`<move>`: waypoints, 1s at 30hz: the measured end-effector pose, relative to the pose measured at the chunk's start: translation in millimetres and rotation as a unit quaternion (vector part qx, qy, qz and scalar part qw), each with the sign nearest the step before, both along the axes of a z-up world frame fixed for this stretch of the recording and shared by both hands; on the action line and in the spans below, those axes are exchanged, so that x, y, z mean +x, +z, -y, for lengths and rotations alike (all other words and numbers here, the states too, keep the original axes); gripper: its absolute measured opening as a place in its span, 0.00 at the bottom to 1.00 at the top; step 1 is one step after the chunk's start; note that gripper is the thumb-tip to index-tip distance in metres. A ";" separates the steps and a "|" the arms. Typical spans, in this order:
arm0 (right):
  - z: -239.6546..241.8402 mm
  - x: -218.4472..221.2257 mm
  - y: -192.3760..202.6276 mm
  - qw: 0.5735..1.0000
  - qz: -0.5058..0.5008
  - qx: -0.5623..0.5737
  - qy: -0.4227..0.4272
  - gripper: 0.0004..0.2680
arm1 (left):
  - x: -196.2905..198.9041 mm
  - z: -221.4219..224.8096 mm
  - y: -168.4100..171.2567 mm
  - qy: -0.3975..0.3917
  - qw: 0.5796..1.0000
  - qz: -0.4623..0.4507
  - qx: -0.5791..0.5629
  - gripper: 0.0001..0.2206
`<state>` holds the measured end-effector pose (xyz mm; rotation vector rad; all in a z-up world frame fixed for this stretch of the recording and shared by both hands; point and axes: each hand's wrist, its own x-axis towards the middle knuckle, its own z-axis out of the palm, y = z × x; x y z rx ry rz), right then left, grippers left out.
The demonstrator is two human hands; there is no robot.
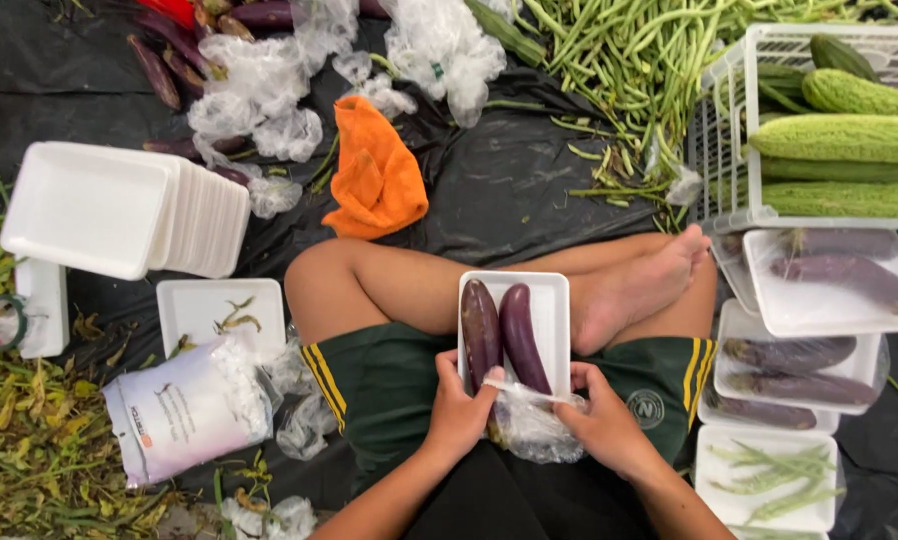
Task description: Wiping eggplants and packaging them into foam trays with plastic wrap.
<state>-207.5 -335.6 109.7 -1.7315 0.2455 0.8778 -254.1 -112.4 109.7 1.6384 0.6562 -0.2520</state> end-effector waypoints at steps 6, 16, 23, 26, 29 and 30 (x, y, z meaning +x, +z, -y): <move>16.4 -23.4 -11.1 0.999 0.027 0.025 -0.011 0.21 | -26.7 9.0 -13.3 -0.010 1.000 0.017 -0.001 0.28; 0.1 -17.3 31.0 0.980 0.127 -0.134 0.072 0.31 | -15.1 10.1 -9.9 0.007 0.964 0.177 0.197 0.34; 5.1 -16.7 98.3 0.995 0.085 0.004 0.048 0.05 | -16.3 -17.4 76.3 -0.060 0.975 0.113 -0.182 0.04; 8.5 -20.8 103.0 0.981 0.004 0.191 0.026 0.04 | -22.2 -29.5 72.6 -0.109 0.874 0.033 -0.472 0.04; 3.7 -33.4 117.0 0.934 -0.039 0.353 -0.035 0.09 | -27.7 -33.2 66.6 -0.074 0.780 -0.026 -0.620 0.10; 1.6 -39.7 121.3 0.913 -0.073 0.395 -0.068 0.09 | -29.7 -32.3 64.4 -0.084 0.744 -0.025 -0.663 0.09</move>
